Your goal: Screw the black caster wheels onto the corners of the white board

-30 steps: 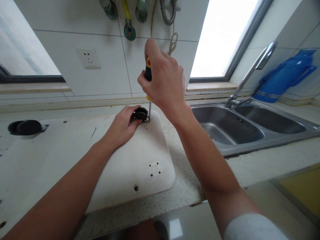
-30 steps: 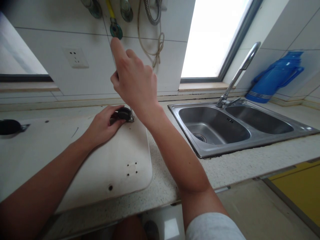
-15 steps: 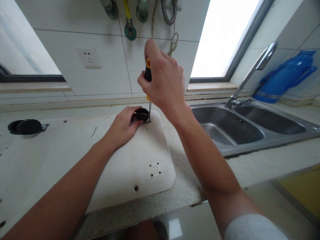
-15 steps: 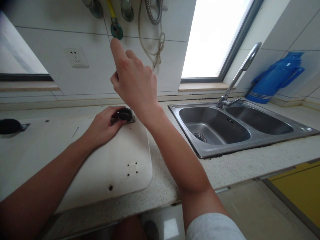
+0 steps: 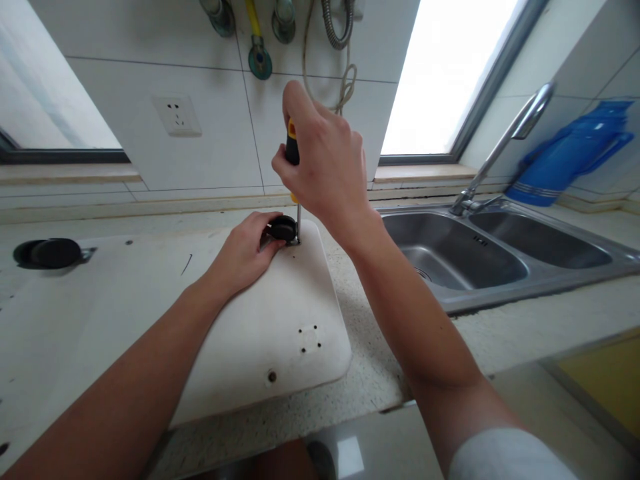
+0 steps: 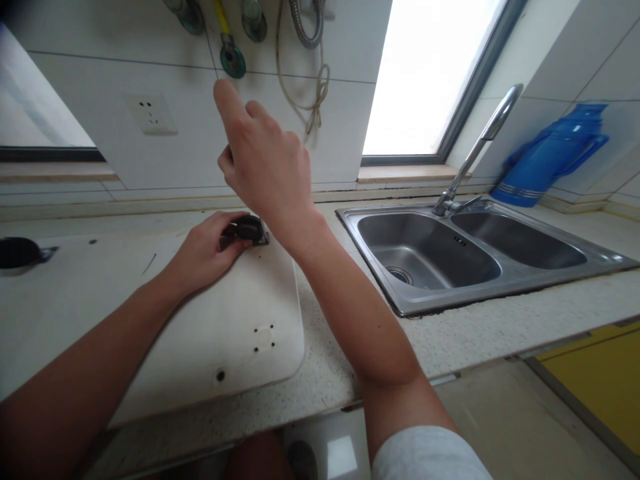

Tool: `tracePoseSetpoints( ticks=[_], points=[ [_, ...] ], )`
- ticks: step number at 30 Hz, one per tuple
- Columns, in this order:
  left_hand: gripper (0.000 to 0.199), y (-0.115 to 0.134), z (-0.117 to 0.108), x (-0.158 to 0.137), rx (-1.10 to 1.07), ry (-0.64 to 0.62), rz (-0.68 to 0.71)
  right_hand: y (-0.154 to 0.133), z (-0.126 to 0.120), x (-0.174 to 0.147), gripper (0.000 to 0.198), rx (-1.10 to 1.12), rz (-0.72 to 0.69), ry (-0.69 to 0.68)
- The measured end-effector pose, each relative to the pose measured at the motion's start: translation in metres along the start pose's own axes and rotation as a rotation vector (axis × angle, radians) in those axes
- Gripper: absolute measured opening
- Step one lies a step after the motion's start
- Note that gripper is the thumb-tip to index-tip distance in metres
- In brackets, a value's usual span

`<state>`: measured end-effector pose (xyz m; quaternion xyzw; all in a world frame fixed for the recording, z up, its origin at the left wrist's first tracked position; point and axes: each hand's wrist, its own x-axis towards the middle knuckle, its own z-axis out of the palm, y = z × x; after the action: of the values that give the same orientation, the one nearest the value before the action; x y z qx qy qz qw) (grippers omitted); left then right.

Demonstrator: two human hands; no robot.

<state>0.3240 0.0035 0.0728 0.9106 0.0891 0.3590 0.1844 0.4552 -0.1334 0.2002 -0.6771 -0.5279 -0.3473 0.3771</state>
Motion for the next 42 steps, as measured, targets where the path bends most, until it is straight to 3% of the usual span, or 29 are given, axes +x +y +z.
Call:
tracePoseSetpoints(
  ticks=[11,17,20,23,26,30,35,40,42],
  points=[
    [0.043,0.0,0.0,-0.001,0.008,0.008,-0.01,0.002,-0.028,0.001,0.007,0.033,-0.02,-0.227],
    [0.044,0.003,0.0,-0.001,0.012,0.004,-0.031,0.001,-0.041,-0.004,0.019,-0.024,0.018,-0.276],
    [0.044,0.003,0.0,-0.001,0.004,0.002,-0.026,0.001,-0.043,-0.008,0.016,0.054,-0.033,-0.318],
    [0.044,0.002,0.001,-0.001,-0.011,0.0,-0.023,0.006,-0.038,-0.009,0.015,0.066,-0.045,-0.276],
    [0.044,0.001,0.002,-0.001,-0.014,-0.004,-0.033,0.011,-0.029,-0.01,0.029,0.068,-0.047,-0.219],
    [0.043,0.001,0.003,-0.001,-0.033,-0.003,-0.023,0.012,-0.02,-0.013,0.03,0.244,-0.093,-0.226],
    [0.045,0.002,0.004,0.0,-0.055,-0.003,-0.032,0.009,-0.014,-0.016,0.027,0.199,-0.061,-0.136],
    [0.042,0.003,0.004,0.0,-0.061,-0.008,-0.035,0.016,-0.019,-0.015,0.042,0.331,-0.123,-0.239],
    [0.042,0.004,0.005,0.0,-0.066,-0.004,-0.033,0.019,-0.016,-0.015,0.038,0.287,-0.089,-0.152]
  ],
)
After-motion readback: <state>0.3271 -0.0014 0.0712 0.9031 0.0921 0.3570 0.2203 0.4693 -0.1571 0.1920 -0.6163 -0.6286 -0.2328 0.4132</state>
